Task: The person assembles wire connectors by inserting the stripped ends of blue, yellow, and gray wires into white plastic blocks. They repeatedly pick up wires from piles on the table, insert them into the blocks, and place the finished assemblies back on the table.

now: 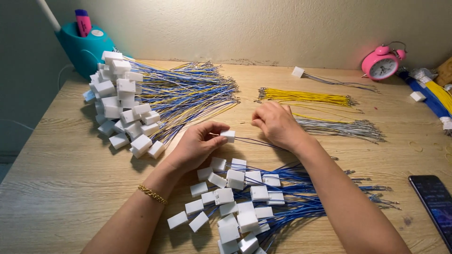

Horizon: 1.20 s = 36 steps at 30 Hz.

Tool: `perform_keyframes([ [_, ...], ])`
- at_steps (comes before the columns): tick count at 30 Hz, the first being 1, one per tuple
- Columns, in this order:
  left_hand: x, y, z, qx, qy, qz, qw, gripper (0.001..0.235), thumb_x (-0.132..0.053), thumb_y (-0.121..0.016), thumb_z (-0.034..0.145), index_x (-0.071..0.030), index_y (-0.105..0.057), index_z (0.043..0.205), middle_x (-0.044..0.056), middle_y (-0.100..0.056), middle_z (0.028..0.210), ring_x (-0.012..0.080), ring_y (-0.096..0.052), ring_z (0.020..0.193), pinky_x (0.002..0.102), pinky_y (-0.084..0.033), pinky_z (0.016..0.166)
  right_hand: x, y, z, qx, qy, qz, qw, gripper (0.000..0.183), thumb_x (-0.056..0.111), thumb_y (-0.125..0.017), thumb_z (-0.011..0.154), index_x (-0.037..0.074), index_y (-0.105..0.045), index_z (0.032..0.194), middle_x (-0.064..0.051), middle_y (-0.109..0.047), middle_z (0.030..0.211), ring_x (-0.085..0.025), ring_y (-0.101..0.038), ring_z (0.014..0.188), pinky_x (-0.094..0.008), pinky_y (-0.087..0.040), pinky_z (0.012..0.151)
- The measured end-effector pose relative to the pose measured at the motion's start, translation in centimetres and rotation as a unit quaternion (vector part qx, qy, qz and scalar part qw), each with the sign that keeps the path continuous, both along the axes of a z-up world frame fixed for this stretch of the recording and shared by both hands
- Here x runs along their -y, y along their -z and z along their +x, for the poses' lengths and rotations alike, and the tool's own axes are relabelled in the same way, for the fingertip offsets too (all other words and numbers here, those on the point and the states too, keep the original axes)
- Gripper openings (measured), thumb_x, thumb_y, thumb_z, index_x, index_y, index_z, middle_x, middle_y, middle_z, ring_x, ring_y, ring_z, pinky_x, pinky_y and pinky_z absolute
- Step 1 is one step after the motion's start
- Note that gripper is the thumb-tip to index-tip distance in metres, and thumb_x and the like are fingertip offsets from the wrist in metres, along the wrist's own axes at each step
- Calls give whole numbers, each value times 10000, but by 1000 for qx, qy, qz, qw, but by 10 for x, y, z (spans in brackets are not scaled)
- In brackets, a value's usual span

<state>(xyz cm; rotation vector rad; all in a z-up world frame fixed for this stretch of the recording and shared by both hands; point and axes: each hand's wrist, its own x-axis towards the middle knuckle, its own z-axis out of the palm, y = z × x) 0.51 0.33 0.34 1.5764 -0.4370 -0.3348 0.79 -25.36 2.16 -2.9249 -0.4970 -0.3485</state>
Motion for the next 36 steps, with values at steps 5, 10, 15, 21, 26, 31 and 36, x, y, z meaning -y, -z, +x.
perform_keyframes([
  [5, 9, 13, 1, -34, 3, -66, 997, 344, -33, -666, 874, -52, -642, 1217, 119, -675, 1029, 180, -674, 945, 324, -575, 848, -8, -34, -33, -14, -27, 187, 982, 124, 287, -580, 973, 180, -607, 916, -68, -587, 744, -272, -635, 794, -379, -505, 733],
  [10, 15, 16, -2, -66, 19, -95, 993, 319, -20, -627, 905, -26, -611, 1223, 151, -654, 1065, 223, -672, 1005, 341, -569, 872, -19, -40, -55, -5, -38, 250, 968, 76, 217, -648, 924, 154, -671, 889, -67, -626, 691, -236, -661, 716, -329, -526, 680],
  [15, 13, 8, -6, -51, 22, -93, 994, 318, -29, -621, 906, -22, -602, 1224, 132, -659, 1066, 192, -657, 1018, 317, -563, 880, -26, -47, -64, -39, -22, 213, 976, 107, 203, -682, 858, 134, -675, 776, -82, -601, 611, -250, -624, 628, -350, -512, 606],
  [21, 13, 18, 0, -52, 32, -79, 995, 308, -18, -626, 906, -27, -611, 1214, 163, -670, 1064, 216, -667, 1007, 343, -572, 877, -25, -46, -60, -51, -14, 212, 976, 108, 199, -682, 845, 133, -677, 759, -75, -604, 600, -233, -628, 615, -337, -509, 589],
  [26, 12, 14, -1, -54, 36, -74, 995, 312, -16, -619, 907, -31, -611, 1219, 166, -661, 1061, 216, -660, 1007, 341, -565, 888, -22, -34, -57, -22, -25, 213, 976, 80, 192, -685, 831, 145, -677, 767, -64, -610, 625, -226, -638, 641, -325, -519, 606],
  [31, 12, 12, -3, -50, 35, -74, 995, 308, -19, -616, 909, -31, -614, 1217, 166, -663, 1062, 218, -661, 1016, 342, -567, 886, -25, -34, -57, 0, -28, 218, 976, 81, 177, -690, 826, 150, -679, 751, -56, -609, 623, -221, -637, 632, -318, -522, 605],
  [36, 12, 12, -3, -56, 43, -69, 995, 309, -24, -597, 920, -27, -606, 1230, 180, -656, 1085, 229, -656, 1032, 345, -557, 898, -27, -37, -58, 23, -50, 221, 974, 90, 149, -680, 828, 150, -682, 738, -38, -611, 617, -195, -637, 630, -286, -519, 601],
])
